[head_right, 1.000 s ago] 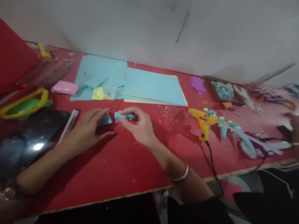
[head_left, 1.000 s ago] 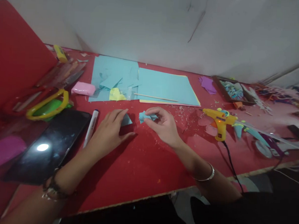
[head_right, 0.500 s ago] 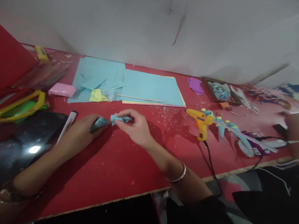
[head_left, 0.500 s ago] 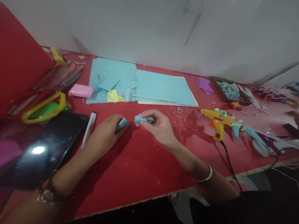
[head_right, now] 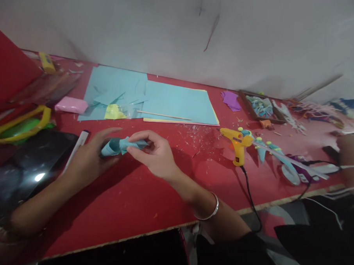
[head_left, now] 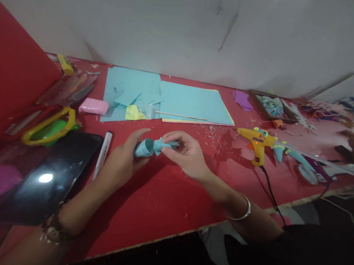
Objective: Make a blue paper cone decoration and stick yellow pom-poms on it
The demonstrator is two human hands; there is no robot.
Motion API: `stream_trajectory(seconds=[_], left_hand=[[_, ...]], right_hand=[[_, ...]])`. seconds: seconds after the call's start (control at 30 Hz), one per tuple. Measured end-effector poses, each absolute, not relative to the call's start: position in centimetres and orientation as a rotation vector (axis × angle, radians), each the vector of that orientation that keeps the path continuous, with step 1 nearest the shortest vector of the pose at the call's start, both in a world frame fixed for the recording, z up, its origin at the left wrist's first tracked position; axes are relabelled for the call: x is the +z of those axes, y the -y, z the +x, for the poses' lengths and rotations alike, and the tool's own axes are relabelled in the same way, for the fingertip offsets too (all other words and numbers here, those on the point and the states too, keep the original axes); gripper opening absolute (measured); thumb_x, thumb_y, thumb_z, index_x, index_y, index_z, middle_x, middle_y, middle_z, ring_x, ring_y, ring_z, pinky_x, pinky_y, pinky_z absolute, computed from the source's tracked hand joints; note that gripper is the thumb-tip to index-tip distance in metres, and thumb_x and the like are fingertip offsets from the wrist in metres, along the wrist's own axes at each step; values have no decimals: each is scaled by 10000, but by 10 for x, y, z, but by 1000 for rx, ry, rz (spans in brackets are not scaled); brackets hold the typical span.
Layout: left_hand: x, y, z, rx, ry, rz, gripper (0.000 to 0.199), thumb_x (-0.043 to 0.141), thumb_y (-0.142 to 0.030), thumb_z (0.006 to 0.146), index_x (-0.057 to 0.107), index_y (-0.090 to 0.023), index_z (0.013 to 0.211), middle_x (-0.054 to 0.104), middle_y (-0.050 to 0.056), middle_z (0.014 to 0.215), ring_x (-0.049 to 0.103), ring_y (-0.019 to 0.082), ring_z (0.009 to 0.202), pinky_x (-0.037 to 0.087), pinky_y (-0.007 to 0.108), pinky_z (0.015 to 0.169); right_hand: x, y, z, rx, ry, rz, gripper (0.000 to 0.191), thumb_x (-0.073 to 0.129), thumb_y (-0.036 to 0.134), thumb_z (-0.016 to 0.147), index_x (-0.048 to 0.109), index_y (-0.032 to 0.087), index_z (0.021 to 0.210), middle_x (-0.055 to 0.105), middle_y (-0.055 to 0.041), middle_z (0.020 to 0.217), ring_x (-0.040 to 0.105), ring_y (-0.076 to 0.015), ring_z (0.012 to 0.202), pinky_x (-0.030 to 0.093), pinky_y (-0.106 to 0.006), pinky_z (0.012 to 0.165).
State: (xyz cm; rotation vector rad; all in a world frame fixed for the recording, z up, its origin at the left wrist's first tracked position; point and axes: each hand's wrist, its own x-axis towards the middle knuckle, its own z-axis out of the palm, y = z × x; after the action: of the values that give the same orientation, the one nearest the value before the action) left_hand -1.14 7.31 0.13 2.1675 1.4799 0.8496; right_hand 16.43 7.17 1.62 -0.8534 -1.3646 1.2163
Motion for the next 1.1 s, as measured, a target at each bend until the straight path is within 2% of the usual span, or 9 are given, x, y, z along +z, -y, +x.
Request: stream_trajectory(seconds=[0.17, 0.53, 0.7, 0.83, 0.93, 1.1], left_hand=[[-4, -70, -15, 820, -1555, 2290, 605, 583, -256, 689, 363, -254, 1252, 652, 43, 876, 636, 223, 710, 424, 253, 536], [2, -68, -9, 935, -1395, 2243, 563, 535, -244, 707, 367, -245, 1245, 618, 8, 769, 595, 176, 602, 420, 231, 502], [-1, -68, -12, 941, -1391, 2259, 586, 524, -213, 717, 346, -261, 1273, 605, -3, 760, 581, 157, 580, 423, 220, 501], [-2, -68, -12, 903, -1428, 2295, 585, 509, -192, 735, 334, -256, 1290, 622, 17, 862, 589, 138, 611, 432, 209, 524], [-1, -68, -12, 877, -1440, 2323, 562, 501, -210, 747, 337, -238, 1284, 627, 28, 913, 602, 138, 639, 442, 209, 539], [1, -68, -11, 822, -1420, 2406, 514, 454, -215, 780, 328, -203, 1278, 636, 32, 866, 614, 146, 649, 452, 215, 538]], right_hand=[[18, -66, 162, 1213, 1391, -848, 133, 651, 264, 675, 571, 234, 777, 624, 3, 858, 587, -126, 811, 496, -295, 712], [18, -61, 159, 1138, 1466, -851, 99, 636, 206, 717, 590, 229, 800, 622, 10, 847, 582, -114, 804, 498, -282, 733], [20, -61, 162, 998, 1593, -913, 87, 629, 234, 730, 599, 242, 811, 634, 7, 842, 575, -131, 795, 478, -296, 712], [24, -62, 166, 860, 1734, -928, 70, 617, 226, 750, 605, 243, 817, 652, 5, 845, 563, -130, 775, 465, -288, 692], [26, -63, 167, 747, 1831, -917, 59, 611, 219, 760, 604, 234, 817, 664, 6, 849, 567, -132, 779, 457, -300, 722], [25, -66, 169, 657, 1947, -809, 51, 584, 186, 784, 601, 201, 830, 658, -4, 865, 583, -116, 800, 453, -301, 783]])
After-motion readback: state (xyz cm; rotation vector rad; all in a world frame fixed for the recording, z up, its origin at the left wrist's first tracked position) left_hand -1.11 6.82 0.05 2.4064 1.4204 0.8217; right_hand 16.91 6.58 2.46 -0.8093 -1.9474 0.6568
